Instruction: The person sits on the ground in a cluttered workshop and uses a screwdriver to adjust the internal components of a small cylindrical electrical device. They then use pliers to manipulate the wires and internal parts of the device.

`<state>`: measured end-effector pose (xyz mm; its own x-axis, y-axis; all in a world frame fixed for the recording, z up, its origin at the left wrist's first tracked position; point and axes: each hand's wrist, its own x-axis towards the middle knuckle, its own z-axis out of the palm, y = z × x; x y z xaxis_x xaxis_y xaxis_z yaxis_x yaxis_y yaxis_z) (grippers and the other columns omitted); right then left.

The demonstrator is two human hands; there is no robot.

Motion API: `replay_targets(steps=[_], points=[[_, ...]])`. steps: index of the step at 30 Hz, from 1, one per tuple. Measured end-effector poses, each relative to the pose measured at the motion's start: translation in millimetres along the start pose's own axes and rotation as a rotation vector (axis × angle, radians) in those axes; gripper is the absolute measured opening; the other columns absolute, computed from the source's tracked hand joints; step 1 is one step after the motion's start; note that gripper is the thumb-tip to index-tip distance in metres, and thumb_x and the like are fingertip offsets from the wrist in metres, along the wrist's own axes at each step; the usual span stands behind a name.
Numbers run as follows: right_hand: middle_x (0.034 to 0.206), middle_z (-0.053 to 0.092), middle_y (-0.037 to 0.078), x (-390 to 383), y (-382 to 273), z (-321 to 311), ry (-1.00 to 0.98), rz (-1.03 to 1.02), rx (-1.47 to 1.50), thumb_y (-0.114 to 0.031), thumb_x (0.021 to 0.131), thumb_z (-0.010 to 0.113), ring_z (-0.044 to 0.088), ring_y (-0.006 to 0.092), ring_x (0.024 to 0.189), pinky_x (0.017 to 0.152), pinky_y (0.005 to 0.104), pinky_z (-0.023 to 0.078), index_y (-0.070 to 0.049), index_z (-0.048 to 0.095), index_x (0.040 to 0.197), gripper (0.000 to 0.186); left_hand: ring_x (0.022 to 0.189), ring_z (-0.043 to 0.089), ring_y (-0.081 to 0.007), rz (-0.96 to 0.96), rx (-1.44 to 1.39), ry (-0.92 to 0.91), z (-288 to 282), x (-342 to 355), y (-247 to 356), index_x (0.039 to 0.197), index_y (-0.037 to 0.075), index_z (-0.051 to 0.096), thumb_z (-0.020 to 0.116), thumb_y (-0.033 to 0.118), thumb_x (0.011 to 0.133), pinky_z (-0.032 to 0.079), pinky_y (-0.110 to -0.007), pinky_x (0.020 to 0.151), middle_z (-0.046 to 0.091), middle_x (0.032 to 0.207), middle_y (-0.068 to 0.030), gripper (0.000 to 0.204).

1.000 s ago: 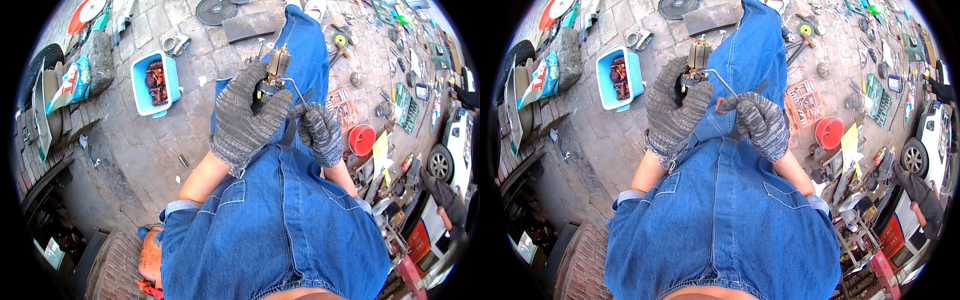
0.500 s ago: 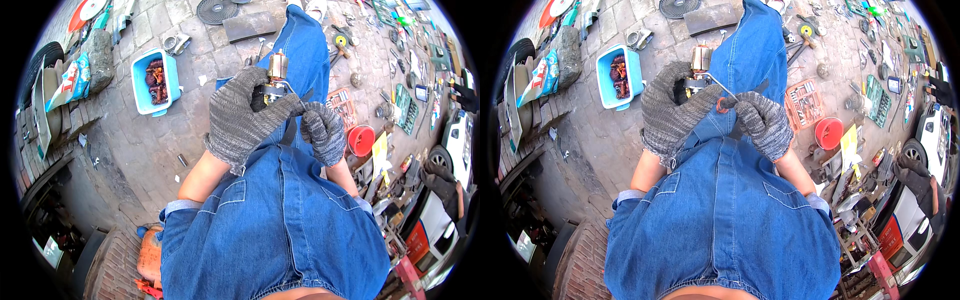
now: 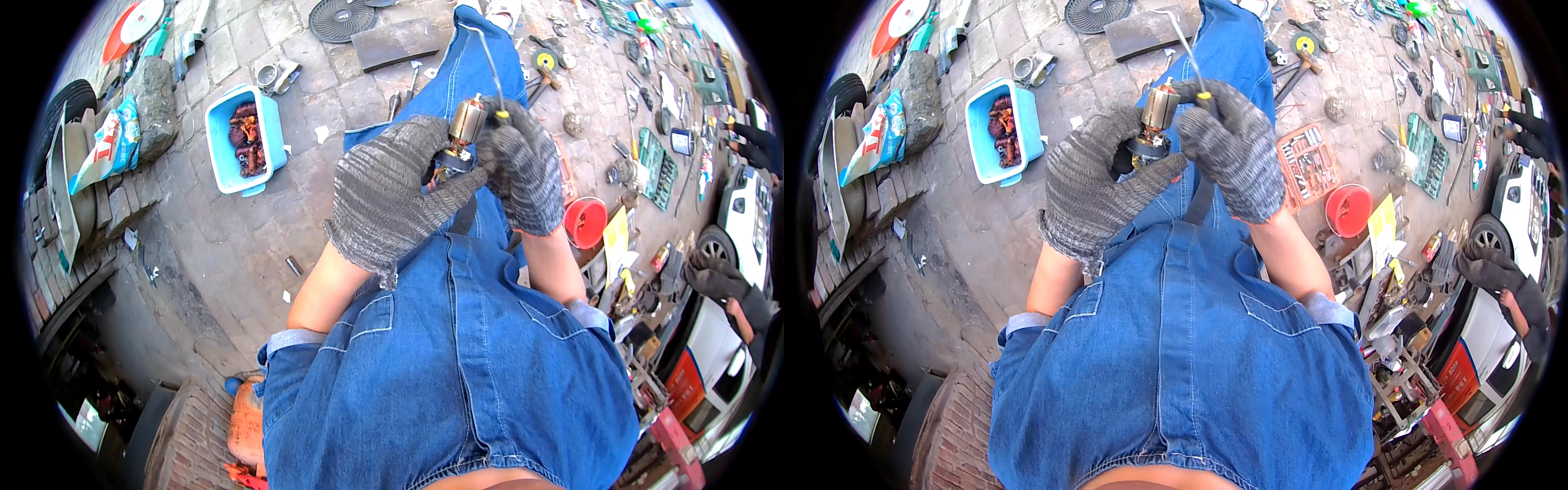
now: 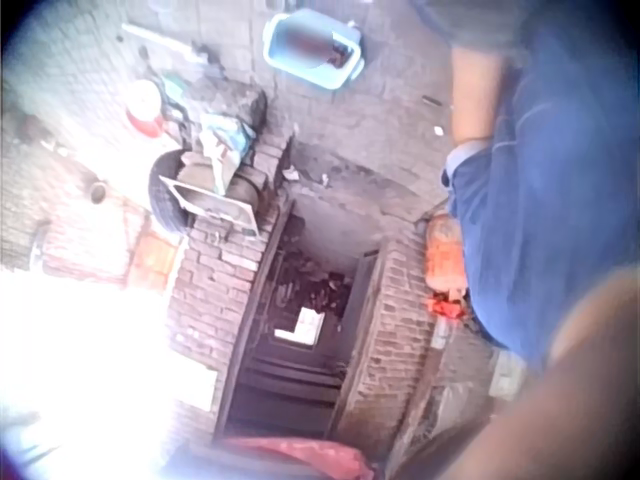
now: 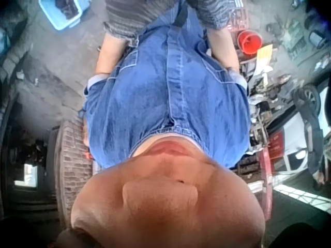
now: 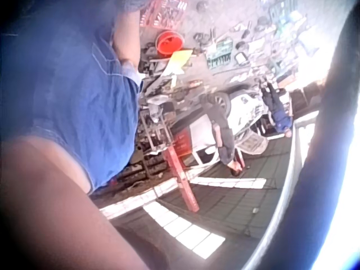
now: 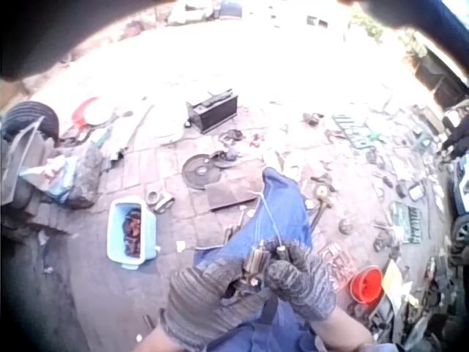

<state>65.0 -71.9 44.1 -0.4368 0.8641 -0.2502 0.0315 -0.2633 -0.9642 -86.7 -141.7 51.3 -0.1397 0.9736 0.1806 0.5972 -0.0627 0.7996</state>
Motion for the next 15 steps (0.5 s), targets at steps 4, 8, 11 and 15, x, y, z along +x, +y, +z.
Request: replay_targets(steps=[4, 8, 11, 15], points=[[0.077, 0.06, 0.0, 5, -7, 15, 0.044, 0.013, 0.041, -0.019, 0.083, 0.062, 0.053, 0.0059, 0.067, 0.058, 0.0203, 0.044, -0.003, 0.062, 0.096, 0.021, 0.076, 0.064, -0.0179, 0.101, 0.149, 0.019, 0, 0, -1, 0.103, 0.004, 0.061, 0.079, 0.029, 0.065, 0.052, -0.029, 0.066, 0.064, 0.086, -0.0094, 0.049], [0.076, 0.06, 0.0, 2, -1, 12, 0.085, 0.011, 0.157, -0.02, 0.085, 0.058, 0.052, 0.0041, 0.065, 0.055, 0.0188, 0.042, -0.003, 0.06, 0.097, 0.02, 0.078, 0.063, -0.0162, 0.116, 0.111, 0.161, 8, -1, -8, 0.113, 0.004, 0.056, 0.08, 0.028, 0.064, 0.051, -0.028, 0.066, 0.063, 0.092, -0.0094, 0.059], [0.076, 0.058, -0.001, 1, 4, 12, 0.147, -0.012, 0.257, -0.024, 0.087, 0.056, 0.049, 0.0027, 0.06, 0.049, 0.0157, 0.038, -0.004, 0.058, 0.1, 0.023, 0.083, 0.062, -0.0189, 0.054, -0.029, 0.208, 10, -1, -6, 0.118, 0.004, 0.052, 0.079, 0.03, 0.065, 0.051, -0.03, 0.068, 0.062, 0.097, -0.0109, 0.065], [0.077, 0.058, 0.0, -2, -1, 10, 0.133, -0.001, 0.311, -0.024, 0.086, 0.057, 0.049, 0.003, 0.06, 0.049, 0.015, 0.038, -0.004, 0.057, 0.101, 0.025, 0.089, 0.062, -0.0237, -0.059, -0.249, 0.171, 7, 0, -4, 0.117, 0.004, 0.052, 0.078, 0.034, 0.064, 0.051, -0.033, 0.071, 0.061, 0.102, -0.0142, 0.066]])
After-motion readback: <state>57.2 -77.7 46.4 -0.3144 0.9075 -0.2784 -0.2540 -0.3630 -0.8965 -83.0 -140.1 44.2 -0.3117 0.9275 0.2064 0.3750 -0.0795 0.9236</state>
